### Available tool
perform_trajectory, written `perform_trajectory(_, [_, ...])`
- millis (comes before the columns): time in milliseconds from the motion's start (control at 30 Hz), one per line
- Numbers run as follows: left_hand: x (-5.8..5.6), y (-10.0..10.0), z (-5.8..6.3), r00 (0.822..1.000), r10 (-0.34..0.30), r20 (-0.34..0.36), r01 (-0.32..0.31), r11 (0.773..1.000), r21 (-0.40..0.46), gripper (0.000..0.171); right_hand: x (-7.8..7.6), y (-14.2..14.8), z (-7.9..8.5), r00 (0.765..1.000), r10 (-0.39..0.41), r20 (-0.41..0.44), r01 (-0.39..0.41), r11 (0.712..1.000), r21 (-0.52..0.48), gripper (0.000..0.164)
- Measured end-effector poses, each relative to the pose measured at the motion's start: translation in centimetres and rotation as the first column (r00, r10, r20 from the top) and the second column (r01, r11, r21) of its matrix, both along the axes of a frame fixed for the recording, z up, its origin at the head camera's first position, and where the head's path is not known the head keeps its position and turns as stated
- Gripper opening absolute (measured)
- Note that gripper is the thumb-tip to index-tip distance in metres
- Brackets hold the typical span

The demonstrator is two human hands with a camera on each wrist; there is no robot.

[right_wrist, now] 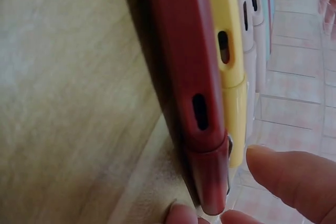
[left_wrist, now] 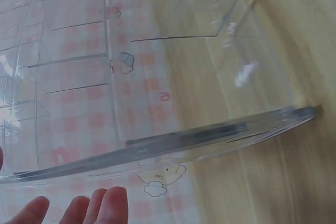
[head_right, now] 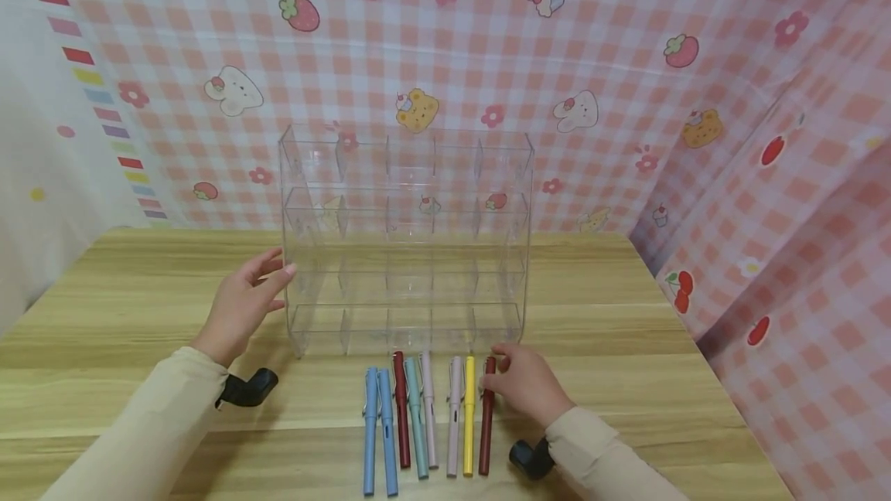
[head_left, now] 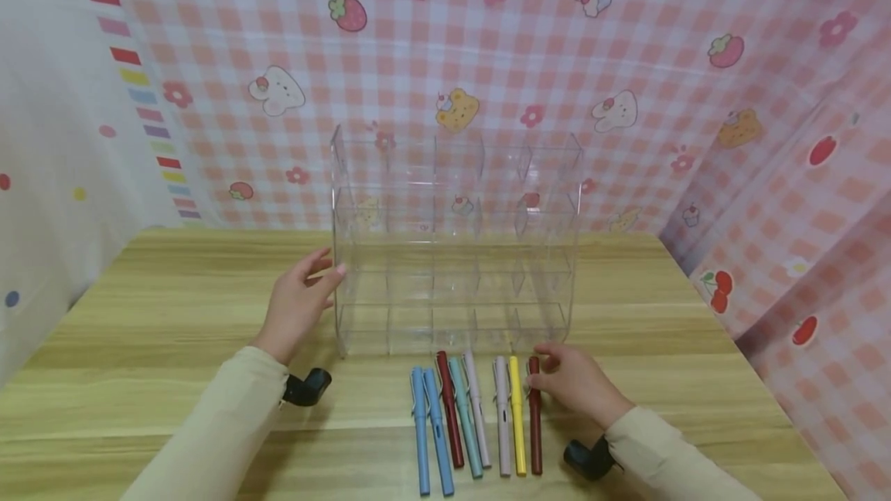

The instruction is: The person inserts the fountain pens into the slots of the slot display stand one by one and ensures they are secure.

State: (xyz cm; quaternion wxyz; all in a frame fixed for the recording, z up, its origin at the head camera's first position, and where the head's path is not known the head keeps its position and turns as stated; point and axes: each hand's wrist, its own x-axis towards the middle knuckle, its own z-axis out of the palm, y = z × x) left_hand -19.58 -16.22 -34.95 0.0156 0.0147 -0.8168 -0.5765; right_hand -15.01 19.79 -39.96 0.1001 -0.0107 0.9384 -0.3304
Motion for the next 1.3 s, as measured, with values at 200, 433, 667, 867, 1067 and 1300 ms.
perform_trajectory(200, [-0.6, 0.1, 0.3, 1.000, 0.022, 0.003, -0.022, 1.000, -0.005, 0.061, -0.5, -0.3, -0.1, 1.000, 0.014, 0.020, -0.014, 1.000, 0.010, 0.051])
perform_trajectory(433, [-1.0, 0.2, 0.3, 0.999, 0.046, 0.000, -0.046, 0.999, 0.003, 0.058, -0.8, -0.5, -0.3, 0.999, 0.023, 0.029, -0.023, 1.000, 0.000, 0.046])
perform_trajectory(667, [-1.2, 0.4, 0.3, 0.998, 0.068, 0.006, -0.068, 0.998, 0.001, 0.057, -0.9, -0.7, -0.3, 0.999, -0.003, 0.048, 0.004, 1.000, -0.008, 0.039])
perform_trajectory(867, [-1.3, 0.4, 0.3, 0.998, 0.056, 0.018, -0.056, 0.998, 0.011, 0.057, -0.7, -0.8, -0.3, 0.999, -0.020, 0.048, 0.023, 0.997, -0.069, 0.027])
perform_trajectory(1067, [-1.4, 0.6, 0.3, 0.998, 0.045, 0.035, -0.047, 0.998, 0.048, 0.058, -0.6, -0.6, 0.1, 0.999, -0.039, 0.030, 0.042, 0.996, -0.079, 0.024])
perform_trajectory(1300, [-1.5, 0.5, 0.1, 0.997, 0.042, 0.064, -0.048, 0.994, 0.095, 0.058, -0.2, -0.1, 1.6, 0.998, -0.064, 0.014, 0.066, 0.985, -0.162, 0.024])
